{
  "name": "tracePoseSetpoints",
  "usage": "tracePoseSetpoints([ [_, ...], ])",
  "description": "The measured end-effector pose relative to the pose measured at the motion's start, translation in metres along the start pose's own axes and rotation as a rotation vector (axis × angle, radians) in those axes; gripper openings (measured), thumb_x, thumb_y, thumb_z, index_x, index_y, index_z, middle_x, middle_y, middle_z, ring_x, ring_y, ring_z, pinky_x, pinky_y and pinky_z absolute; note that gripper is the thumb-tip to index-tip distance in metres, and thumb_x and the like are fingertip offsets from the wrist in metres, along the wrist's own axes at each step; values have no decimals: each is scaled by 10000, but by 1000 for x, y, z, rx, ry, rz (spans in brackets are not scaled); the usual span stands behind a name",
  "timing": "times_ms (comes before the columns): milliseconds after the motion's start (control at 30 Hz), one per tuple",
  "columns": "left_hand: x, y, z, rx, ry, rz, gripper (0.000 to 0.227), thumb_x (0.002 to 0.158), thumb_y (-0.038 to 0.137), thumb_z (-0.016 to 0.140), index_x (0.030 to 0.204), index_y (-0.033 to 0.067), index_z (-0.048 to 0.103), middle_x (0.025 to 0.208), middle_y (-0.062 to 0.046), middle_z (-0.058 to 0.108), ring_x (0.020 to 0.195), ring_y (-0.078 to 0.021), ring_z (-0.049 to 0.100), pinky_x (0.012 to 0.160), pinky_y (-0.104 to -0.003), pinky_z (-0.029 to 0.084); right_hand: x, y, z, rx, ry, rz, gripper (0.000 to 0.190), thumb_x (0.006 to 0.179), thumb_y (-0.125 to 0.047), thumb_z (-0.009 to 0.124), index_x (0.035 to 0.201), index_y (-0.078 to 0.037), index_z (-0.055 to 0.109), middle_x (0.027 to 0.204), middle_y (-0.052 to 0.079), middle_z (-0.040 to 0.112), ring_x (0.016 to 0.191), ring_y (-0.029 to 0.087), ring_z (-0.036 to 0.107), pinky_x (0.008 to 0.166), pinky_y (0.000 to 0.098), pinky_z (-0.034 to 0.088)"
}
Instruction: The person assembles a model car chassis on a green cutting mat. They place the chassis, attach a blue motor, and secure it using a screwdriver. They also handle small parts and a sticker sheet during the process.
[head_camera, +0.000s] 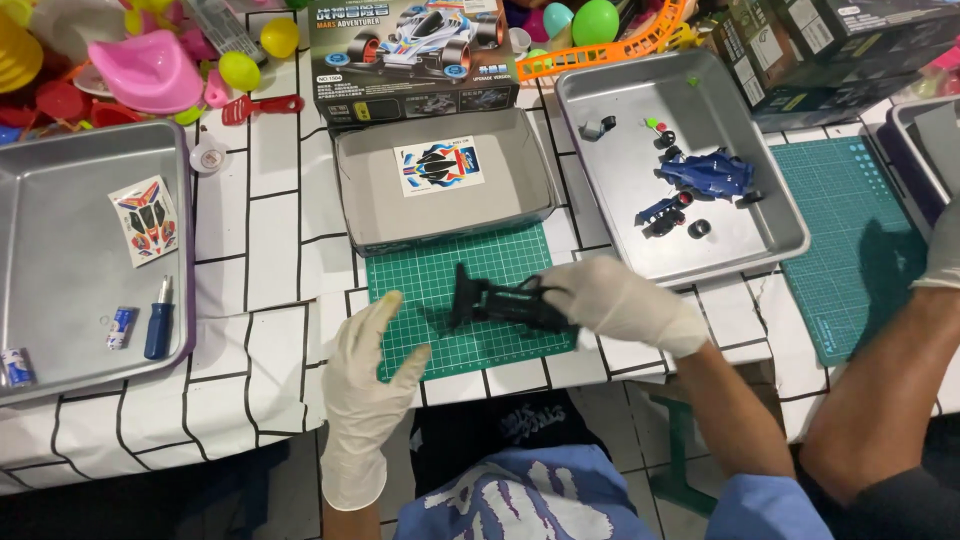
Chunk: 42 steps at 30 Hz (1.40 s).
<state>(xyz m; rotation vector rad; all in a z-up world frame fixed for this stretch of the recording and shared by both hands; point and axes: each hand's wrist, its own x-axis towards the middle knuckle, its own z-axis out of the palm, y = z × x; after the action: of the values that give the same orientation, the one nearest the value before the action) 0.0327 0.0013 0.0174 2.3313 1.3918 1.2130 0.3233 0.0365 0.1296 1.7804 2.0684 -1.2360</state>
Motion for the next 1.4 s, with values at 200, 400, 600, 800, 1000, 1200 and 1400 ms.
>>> tracePoseSetpoints([
  [200,1,2,19,254,-224,158,718,949,596,549,1508,149,479,1547,-40,514,1463,-315,437,1193,-511,268,42,30,50,-285,680,-414,327,1034,-299,575,1201,-52,709,793,88,773,580,197,745,411,276,626],
  [400,6,5,14,234,-124,33,504,835,362,784,1263,131,655,1177,-29,652,1084,-258,578,1108,-550,356,6,138,-69,-130,838,90,264,1049,5,599,1289,-10,709,1080,224,750,664,238,736,466,304,624],
  [600,1,4,16,151,-104,-97,586,834,373,797,1322,100,620,1319,-158,588,1172,-339,570,1130,-554,386,52,265,-87,-224,709,474,585,882,-123,688,1464,-135,623,1266,292,645,1090,472,620,808,559,544],
  [800,-5,-5,19,108,-161,-109,745,836,416,795,1464,160,489,1607,-165,379,1383,-387,473,1156,-547,374,36,281,-88,-190,859,268,204,932,-116,801,1113,-22,798,920,171,764,825,275,694,789,364,564],
  [1000,-3,-5,20,137,-139,-99,637,856,425,753,1383,113,577,1452,-131,560,1406,-363,467,1156,-503,380,29,341,-101,-343,826,488,210,905,-235,786,1076,-125,837,949,129,790,935,311,709,836,395,560],
  [1200,-3,-4,21,142,-134,-93,619,865,414,745,1374,104,580,1445,-148,561,1400,-367,477,1161,-504,378,40,252,-77,-410,963,172,199,945,-60,623,1011,-68,811,949,177,721,814,360,655,587,451,532],
  [1400,-3,-3,19,121,-130,-86,623,878,404,740,1393,98,568,1458,-149,553,1409,-363,468,1167,-498,371,104,261,-93,-322,815,324,299,917,-267,714,1155,-104,792,1000,203,760,941,413,700,713,511,572],
])
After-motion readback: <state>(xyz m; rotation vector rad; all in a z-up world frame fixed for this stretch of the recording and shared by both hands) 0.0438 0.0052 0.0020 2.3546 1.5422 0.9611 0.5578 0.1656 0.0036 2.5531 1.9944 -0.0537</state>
